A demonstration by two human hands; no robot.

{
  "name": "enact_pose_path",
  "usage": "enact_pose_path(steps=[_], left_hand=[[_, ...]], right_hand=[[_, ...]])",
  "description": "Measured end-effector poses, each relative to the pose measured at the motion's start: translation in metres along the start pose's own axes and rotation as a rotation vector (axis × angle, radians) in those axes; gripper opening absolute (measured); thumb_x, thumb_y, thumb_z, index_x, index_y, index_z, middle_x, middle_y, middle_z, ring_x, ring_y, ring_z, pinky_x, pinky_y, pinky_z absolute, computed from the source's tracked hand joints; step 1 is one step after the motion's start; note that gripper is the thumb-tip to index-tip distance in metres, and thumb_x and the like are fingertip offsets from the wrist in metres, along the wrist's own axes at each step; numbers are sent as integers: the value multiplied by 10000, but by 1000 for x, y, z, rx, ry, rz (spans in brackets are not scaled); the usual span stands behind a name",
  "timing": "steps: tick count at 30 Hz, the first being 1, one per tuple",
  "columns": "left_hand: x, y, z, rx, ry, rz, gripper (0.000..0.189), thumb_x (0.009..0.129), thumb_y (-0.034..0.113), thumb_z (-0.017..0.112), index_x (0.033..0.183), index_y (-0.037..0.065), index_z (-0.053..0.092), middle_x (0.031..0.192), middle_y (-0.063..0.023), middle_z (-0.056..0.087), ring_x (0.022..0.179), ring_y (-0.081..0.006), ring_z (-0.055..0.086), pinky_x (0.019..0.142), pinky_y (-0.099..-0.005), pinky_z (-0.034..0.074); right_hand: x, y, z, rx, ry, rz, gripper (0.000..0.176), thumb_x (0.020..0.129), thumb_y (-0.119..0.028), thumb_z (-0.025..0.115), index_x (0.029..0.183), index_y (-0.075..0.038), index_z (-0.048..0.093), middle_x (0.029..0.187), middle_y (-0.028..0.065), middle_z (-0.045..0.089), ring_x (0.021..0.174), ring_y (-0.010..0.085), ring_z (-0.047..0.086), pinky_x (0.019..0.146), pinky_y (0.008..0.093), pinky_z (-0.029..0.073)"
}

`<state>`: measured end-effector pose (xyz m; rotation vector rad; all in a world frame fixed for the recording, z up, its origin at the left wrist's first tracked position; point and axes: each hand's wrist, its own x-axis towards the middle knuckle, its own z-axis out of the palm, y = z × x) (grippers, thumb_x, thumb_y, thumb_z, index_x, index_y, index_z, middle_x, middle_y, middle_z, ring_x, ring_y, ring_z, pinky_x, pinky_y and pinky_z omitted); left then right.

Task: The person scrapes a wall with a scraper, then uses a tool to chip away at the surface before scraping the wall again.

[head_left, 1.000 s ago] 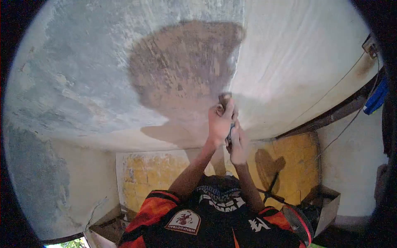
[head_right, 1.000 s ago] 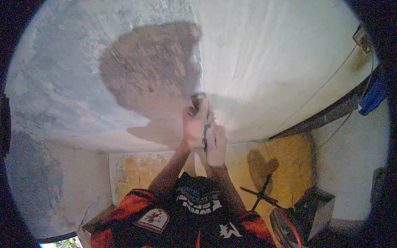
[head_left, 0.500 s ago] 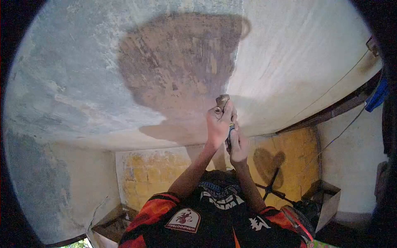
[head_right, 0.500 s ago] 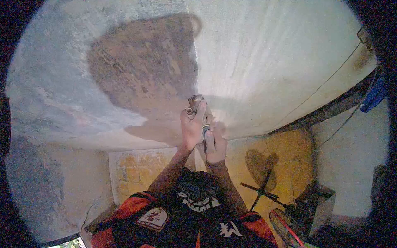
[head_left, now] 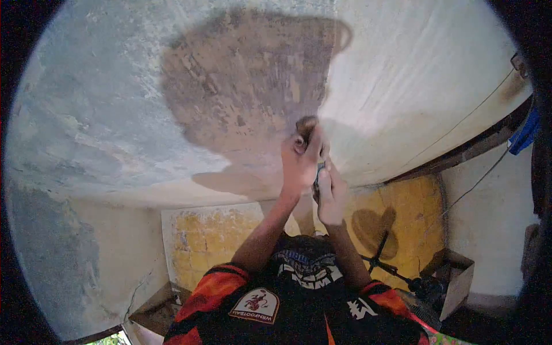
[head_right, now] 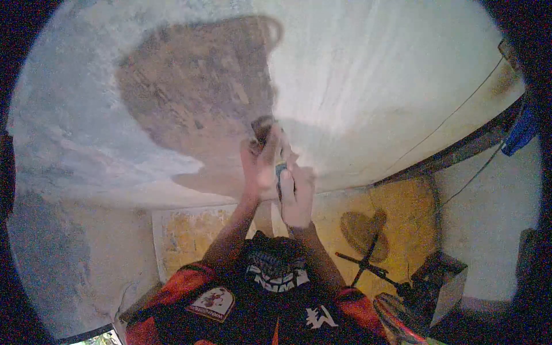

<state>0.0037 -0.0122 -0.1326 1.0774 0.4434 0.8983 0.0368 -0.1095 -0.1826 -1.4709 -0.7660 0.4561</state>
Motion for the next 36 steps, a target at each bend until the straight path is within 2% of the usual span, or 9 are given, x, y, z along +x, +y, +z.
enact_pose_path(steps=[5,7,9,12,15,17,19,21,36], left_hand=[[-10,-24,-6,69,60,-42,358,996,200,526,671,53,496,565,-5,486,480,-84,462,408,-262,366],[-12,-25,-2,19,67,-74,360,996,192,527,667,50,492,570,1,488,498,-69,443,414,-263,371],[-12,-19,-5,2,70,-123,350,996,188,523,676,51,490,578,1,493,497,-69,442,420,-264,380],[-9,-27,-17,67,49,-85,330,995,185,523,696,49,494,587,0,500,497,-72,447,422,-263,389],[-11,-26,-11,139,68,-106,315,993,189,527,713,45,502,590,0,504,499,-74,457,421,-263,398],[-7,-19,-8,107,81,-128,311,991,192,531,718,43,507,589,0,505,499,-73,461,421,-263,400],[-10,-18,-10,9,69,-143,310,988,194,537,718,42,513,587,0,507,498,-71,461,422,-264,398],[-11,-25,-14,65,63,-132,303,987,193,539,723,46,515,593,-3,501,494,-74,453,420,-266,398],[3,-6,-5,-6,58,-51,338,979,246,570,708,50,526,553,2,493,446,-89,466,409,-268,384]], right_hand=[[-15,54,-5,-139,-3,-175,312,1016,-275,399,1116,-34,569,608,-51,445,498,34,379,454,205,291],[-16,66,-6,-116,-6,-122,292,1017,-278,402,1035,-34,561,598,-52,441,491,32,383,446,204,284],[-17,40,-1,131,-33,179,288,1016,-277,412,986,-27,551,591,-50,442,492,35,397,443,208,285],[-16,45,4,147,-3,71,310,1012,-289,428,967,-16,568,594,-38,459,494,47,418,448,221,309],[-14,54,0,-21,34,-9,325,1013,-297,425,970,-14,579,598,-31,467,493,52,428,450,228,323],[-13,53,-4,-87,6,7,352,997,-274,439,1179,0,565,673,86,568,590,145,541,546,303,423],[-19,56,-3,-83,-5,42,382,998,-275,439,1219,9,566,675,84,563,596,142,538,546,301,422],[-16,53,2,-5,7,56,359,1016,-302,427,1089,12,584,602,-38,451,509,43,420,450,221,319],[-7,9,6,57,-18,78,494,1013,-306,429,1384,19,452,680,-36,473,548,38,381,488,215,322]])
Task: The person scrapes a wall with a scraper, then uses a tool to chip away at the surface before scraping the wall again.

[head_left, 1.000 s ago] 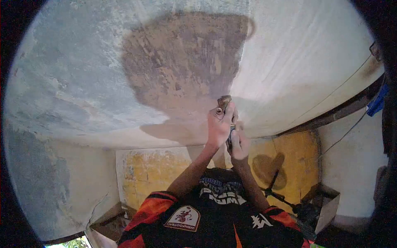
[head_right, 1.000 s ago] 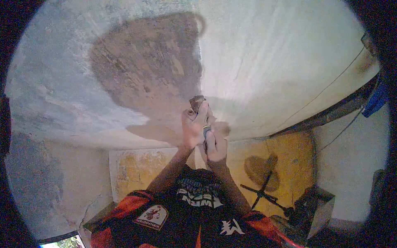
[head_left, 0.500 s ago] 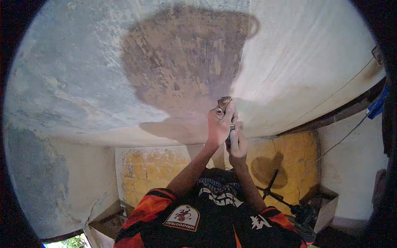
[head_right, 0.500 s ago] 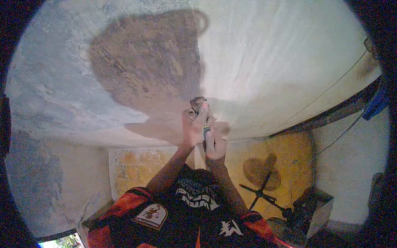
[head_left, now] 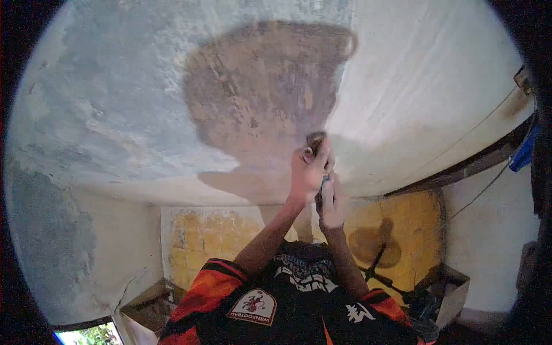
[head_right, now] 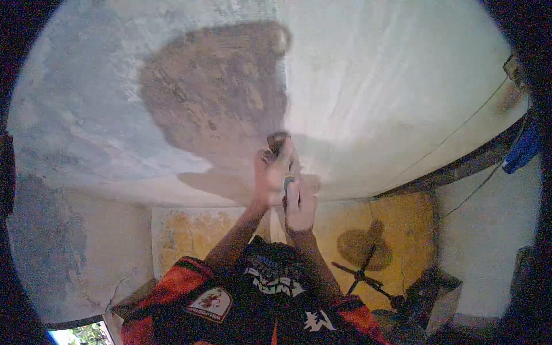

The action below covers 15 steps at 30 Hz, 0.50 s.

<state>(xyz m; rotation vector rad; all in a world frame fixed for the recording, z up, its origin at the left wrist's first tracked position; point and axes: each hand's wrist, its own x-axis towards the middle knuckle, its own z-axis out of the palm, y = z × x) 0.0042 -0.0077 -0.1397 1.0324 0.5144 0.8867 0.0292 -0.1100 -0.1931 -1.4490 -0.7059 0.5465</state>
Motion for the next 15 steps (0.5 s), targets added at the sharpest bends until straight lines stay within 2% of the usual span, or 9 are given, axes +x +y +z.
enact_pose_path(steps=[2,3,6,7,8,10,11,14,15], left_hand=[[-4,-12,-3,24,59,-96,349,976,254,574,696,51,528,549,2,499,441,-91,480,413,-267,385],[0,0,-2,-1,-10,-53,333,971,217,579,686,53,527,557,0,511,457,-86,484,418,-271,385],[6,37,13,52,13,87,332,943,231,629,670,57,552,564,-26,547,425,-125,518,369,-276,376],[3,18,5,156,61,129,339,950,220,615,661,61,539,557,-19,537,418,-118,506,373,-274,377],[-2,1,0,120,53,74,339,952,220,612,661,62,539,555,-15,535,422,-113,505,384,-269,379],[-3,-24,-4,50,48,-48,339,956,220,607,662,65,538,551,-8,530,430,-105,504,407,-260,384],[-6,0,3,17,29,-102,355,960,224,600,648,71,527,537,-6,519,423,-108,498,405,-261,381],[-1,26,14,2,-72,-2,371,987,188,541,648,51,476,548,10,483,455,-76,471,417,-263,360],[-1,28,16,66,-48,36,364,987,184,539,652,56,479,548,2,481,451,-81,471,413,-269,366]], right_hand=[[4,2,-1,36,3,10,502,1013,-319,431,1390,13,447,674,-44,465,543,35,381,482,214,323],[3,-7,0,43,-7,14,505,1013,-323,430,1393,9,442,670,-47,460,539,34,380,478,212,321],[10,-61,2,48,-71,-1,511,1016,-332,426,1408,-4,425,654,-58,442,528,28,374,461,205,310],[12,-35,0,-29,-43,-21,516,1017,-335,424,1414,-6,416,646,-59,435,525,26,370,457,202,304],[-2,17,-8,-111,-9,-19,522,1017,-339,423,1420,-8,408,637,-60,428,522,24,367,452,199,298],[-4,40,-12,-121,20,9,518,1019,-343,421,1410,-3,415,620,-62,414,517,22,362,447,197,289],[-5,22,-7,-52,17,42,509,1020,-343,420,1392,4,430,612,-62,408,515,22,360,446,198,286],[6,-17,4,33,35,10,481,1021,-341,419,1336,19,471,608,-66,401,511,22,363,446,199,287],[6,-24,3,35,47,-22,472,1021,-339,418,1316,23,483,611,-68,400,510,22,366,446,199,288]])
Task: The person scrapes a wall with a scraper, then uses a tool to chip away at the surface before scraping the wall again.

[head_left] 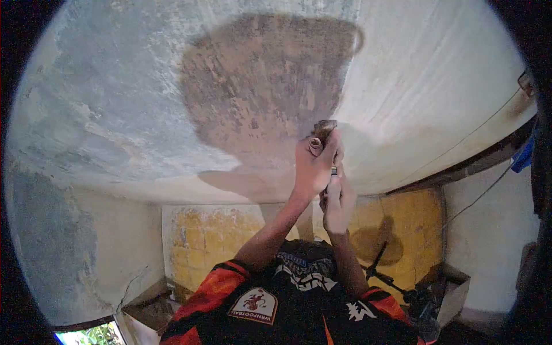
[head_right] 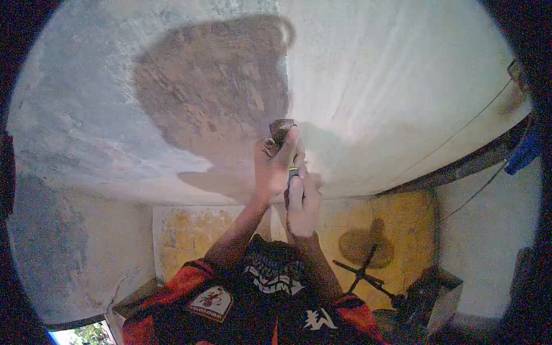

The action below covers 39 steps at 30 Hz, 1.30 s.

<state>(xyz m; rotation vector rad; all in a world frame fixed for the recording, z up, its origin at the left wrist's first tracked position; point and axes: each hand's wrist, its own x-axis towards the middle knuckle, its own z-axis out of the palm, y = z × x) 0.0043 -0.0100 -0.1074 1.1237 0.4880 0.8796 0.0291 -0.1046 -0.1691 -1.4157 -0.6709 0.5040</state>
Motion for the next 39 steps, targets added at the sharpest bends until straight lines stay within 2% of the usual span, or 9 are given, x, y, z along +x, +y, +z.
enact_pose_path(steps=[6,15,22,25,27,30,33,36,39], left_hand=[[-9,-18,-6,-112,64,-176,315,981,175,550,697,55,489,571,-7,492,459,-92,472,412,-274,385],[-14,-5,-9,-84,0,-85,311,991,185,538,716,44,500,578,-6,489,459,-92,463,409,-274,386],[-7,-15,-6,24,90,-25,354,981,203,566,668,49,501,564,-5,497,459,-83,453,428,-268,381],[-2,23,6,22,34,3,360,980,199,566,660,47,505,556,-4,495,461,-82,457,431,-269,377],[-6,-2,-1,-25,20,-56,357,983,194,557,663,47,506,554,-2,494,465,-83,465,431,-270,373],[-10,1,5,-52,45,-66,352,984,198,555,671,47,501,554,-4,492,462,-88,481,431,-273,378],[-4,18,4,1,-3,44,319,983,193,552,704,39,527,556,1,490,472,-82,482,441,-261,370],[-5,-5,0,-63,60,-66,312,977,193,556,705,40,538,566,4,510,477,-74,476,444,-254,358],[-1,10,2,31,38,37,338,977,204,561,681,44,528,571,2,519,482,-70,468,436,-262,364]], right_hand=[[-15,28,-7,-64,-34,72,361,1020,-282,411,1182,13,541,609,-64,414,506,23,365,445,199,286],[-19,-10,-1,4,-26,130,285,1019,-266,410,1018,-15,544,598,-60,416,498,25,371,443,205,293],[-14,21,-9,-37,-41,61,443,1021,-266,412,1354,20,474,616,-62,409,510,29,365,452,208,299],[-6,-25,-5,-100,-11,3,477,1018,-281,424,1395,10,449,636,-59,422,527,34,373,456,211,304],[-9,11,-13,-203,-1,-37,474,1016,-295,430,1377,10,470,648,-59,426,540,33,378,457,209,302],[-12,-2,-16,-189,-12,23,401,994,-251,443,1283,4,554,737,128,605,671,167,568,624,329,463],[-2,-52,-3,-54,-27,145,401,993,-249,457,1289,7,548,709,88,571,646,143,535,596,304,443],[-9,-9,-14,-59,-69,121,414,993,-264,472,1300,5,539,708,44,521,628,116,492,568,280,412],[-7,-27,-7,-47,2,50,391,1008,-340,450,1161,-1,571,630,-44,440,525,38,405,461,226,312]])
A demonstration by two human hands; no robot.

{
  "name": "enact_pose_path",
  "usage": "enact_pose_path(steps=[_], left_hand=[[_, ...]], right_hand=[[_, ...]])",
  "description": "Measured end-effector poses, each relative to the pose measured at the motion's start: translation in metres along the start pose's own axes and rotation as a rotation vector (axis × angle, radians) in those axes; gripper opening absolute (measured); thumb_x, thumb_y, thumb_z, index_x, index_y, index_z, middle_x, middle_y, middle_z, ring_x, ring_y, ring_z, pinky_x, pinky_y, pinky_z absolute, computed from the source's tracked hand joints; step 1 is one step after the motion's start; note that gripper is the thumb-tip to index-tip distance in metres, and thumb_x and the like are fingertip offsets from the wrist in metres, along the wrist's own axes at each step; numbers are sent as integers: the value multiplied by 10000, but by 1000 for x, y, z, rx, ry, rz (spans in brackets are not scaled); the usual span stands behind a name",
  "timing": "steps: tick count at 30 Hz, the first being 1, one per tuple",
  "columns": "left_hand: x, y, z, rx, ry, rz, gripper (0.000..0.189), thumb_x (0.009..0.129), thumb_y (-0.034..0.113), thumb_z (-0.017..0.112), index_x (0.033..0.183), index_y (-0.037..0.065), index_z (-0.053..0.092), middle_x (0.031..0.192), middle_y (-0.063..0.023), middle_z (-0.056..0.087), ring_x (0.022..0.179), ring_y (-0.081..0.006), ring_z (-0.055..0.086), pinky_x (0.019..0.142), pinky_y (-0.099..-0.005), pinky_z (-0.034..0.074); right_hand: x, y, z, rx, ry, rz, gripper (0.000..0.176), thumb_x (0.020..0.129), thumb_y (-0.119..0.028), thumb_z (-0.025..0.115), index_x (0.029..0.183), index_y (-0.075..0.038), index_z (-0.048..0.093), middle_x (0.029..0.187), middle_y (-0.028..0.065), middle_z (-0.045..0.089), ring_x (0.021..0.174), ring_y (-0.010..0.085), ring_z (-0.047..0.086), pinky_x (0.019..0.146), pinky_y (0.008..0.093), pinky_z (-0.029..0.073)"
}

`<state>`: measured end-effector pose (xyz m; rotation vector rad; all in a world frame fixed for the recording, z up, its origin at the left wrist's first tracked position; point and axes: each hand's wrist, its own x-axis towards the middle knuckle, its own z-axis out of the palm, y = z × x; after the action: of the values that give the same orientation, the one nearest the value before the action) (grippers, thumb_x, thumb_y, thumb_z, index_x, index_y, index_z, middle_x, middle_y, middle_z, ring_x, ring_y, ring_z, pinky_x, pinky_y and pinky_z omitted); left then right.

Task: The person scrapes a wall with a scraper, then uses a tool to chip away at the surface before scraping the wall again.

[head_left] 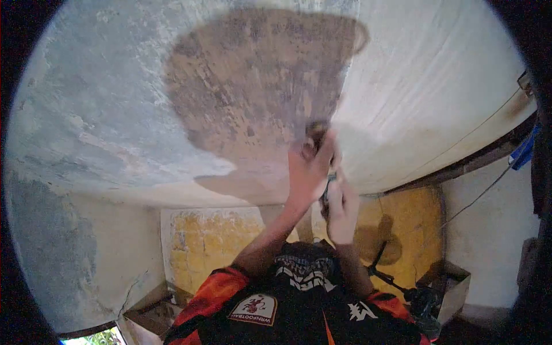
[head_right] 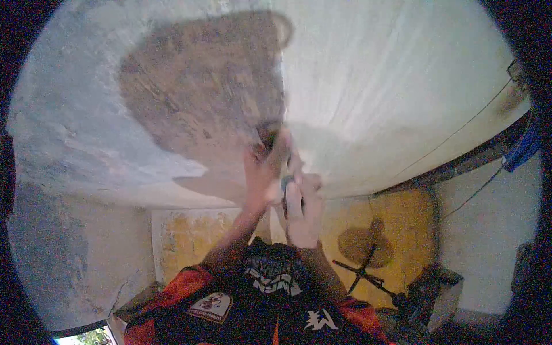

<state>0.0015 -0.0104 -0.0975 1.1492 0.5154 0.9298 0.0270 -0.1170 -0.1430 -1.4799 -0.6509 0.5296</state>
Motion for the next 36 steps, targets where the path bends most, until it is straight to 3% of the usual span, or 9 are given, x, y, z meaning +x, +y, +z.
enact_pose_path(steps=[2,7,10,14,17,19,30,34,36], left_hand=[[-3,23,8,-6,22,-85,382,982,215,557,640,54,499,555,5,495,472,-72,459,428,-267,370],[-5,-4,1,-23,7,-172,383,986,234,557,658,53,480,556,-2,483,442,-94,470,401,-263,361],[-6,-2,1,-53,12,-216,383,986,235,558,660,50,480,564,-3,490,444,-99,478,397,-264,362],[-7,-9,3,-129,62,-205,382,986,219,553,652,49,485,572,-6,500,438,-101,482,393,-261,364],[2,7,6,-75,-19,11,366,986,207,550,661,46,495,574,-8,507,433,-99,484,395,-262,370],[-2,3,7,-91,-23,-21,366,985,208,552,662,46,497,567,-7,505,435,-96,485,399,-265,373],[-4,7,11,-120,22,-154,350,974,212,576,669,57,505,546,3,491,430,-87,469,397,-258,371],[-6,24,15,-53,-11,-68,360,969,231,586,655,68,519,536,-11,514,429,-110,495,399,-272,380],[1,16,8,9,-21,-48,353,971,221,579,658,69,520,537,-8,514,440,-106,495,407,-270,383]], right_hand=[[-2,-1,0,-5,5,12,367,1012,-357,442,1041,-19,584,603,-56,430,491,27,388,434,217,289],[-3,14,-12,52,-117,183,420,1010,-273,449,1301,16,539,665,8,509,563,100,452,525,282,385],[-5,12,0,83,-17,127,376,1015,-359,431,788,-65,488,568,-36,444,457,42,387,414,219,273],[0,18,0,-8,-10,20,367,1014,-352,429,1060,-14,565,594,-49,438,470,38,366,420,208,280],[4,-3,-1,58,-57,44,465,1013,-350,433,1296,12,504,612,-57,437,485,31,366,426,205,290],[6,-19,-5,76,-112,63,537,1012,-350,438,1403,19,422,620,-62,437,499,25,375,432,204,296],[4,8,-6,4,-88,-17,516,1022,-342,417,1384,25,443,617,-57,432,521,32,379,459,207,309],[6,-43,-8,47,-79,133,439,996,-310,450,1288,0,556,762,93,586,689,133,530,623,311,443],[2,-6,-10,-49,-72,66,439,995,-301,450,1301,-4,550,775,98,592,692,154,539,641,326,451]])
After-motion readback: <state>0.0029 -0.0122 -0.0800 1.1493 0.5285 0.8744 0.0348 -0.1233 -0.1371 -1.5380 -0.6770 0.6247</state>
